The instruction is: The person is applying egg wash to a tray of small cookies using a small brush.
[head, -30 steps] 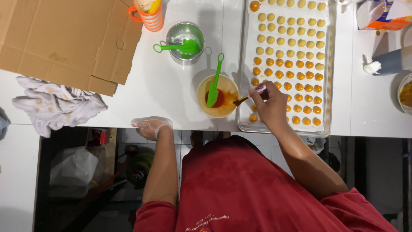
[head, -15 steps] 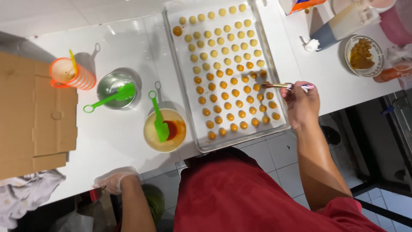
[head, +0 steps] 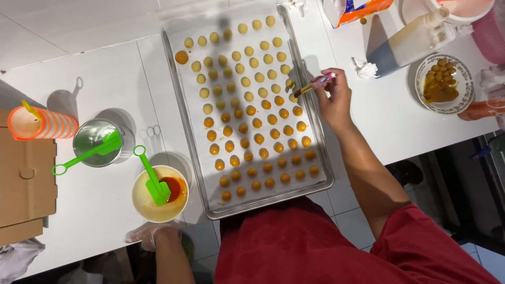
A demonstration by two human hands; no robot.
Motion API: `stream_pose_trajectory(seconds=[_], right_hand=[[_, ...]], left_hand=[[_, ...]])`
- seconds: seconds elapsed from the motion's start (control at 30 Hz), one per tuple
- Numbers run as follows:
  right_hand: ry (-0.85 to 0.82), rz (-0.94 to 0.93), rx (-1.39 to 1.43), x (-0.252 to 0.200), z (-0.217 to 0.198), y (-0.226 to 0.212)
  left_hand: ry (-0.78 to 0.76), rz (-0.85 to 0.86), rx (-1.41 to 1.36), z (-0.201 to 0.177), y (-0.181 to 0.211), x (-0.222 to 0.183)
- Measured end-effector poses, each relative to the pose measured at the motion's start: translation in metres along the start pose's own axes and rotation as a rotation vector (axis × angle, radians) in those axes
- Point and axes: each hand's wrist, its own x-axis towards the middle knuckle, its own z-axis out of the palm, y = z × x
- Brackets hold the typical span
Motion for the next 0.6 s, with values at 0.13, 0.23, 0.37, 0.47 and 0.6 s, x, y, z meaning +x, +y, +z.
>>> stream_pose_trajectory(seconds=[0.13,0.23,0.37,0.47,0.6], right_hand=[[-0.186,-0.006,-0.280,0.017,0.015,0.009],[-0.272,-0.010,-0.353,0.023,0.018,0.012],[-0.332,-0.005,-0.362,0.024,0.018,0.010],[-0.361,0.000,-0.362,0.025,0.018,0.010],[-0.370,0.047,-0.410,0.025,0.015,0.009]], left_hand=[[-0.292,-0.558,-1.477,-0.017,-0.012,-0.026],[-0.196,-0.995,-2.390,-0.031,-0.020,-0.053],[-0.268,-0.946,-2.393,-0.030,-0.022,-0.052],[-0.137,-1.022,-2.571,-0.040,-0.028,-0.081],[-0.068,-1.033,-2.523,-0.032,-0.022,-0.064]])
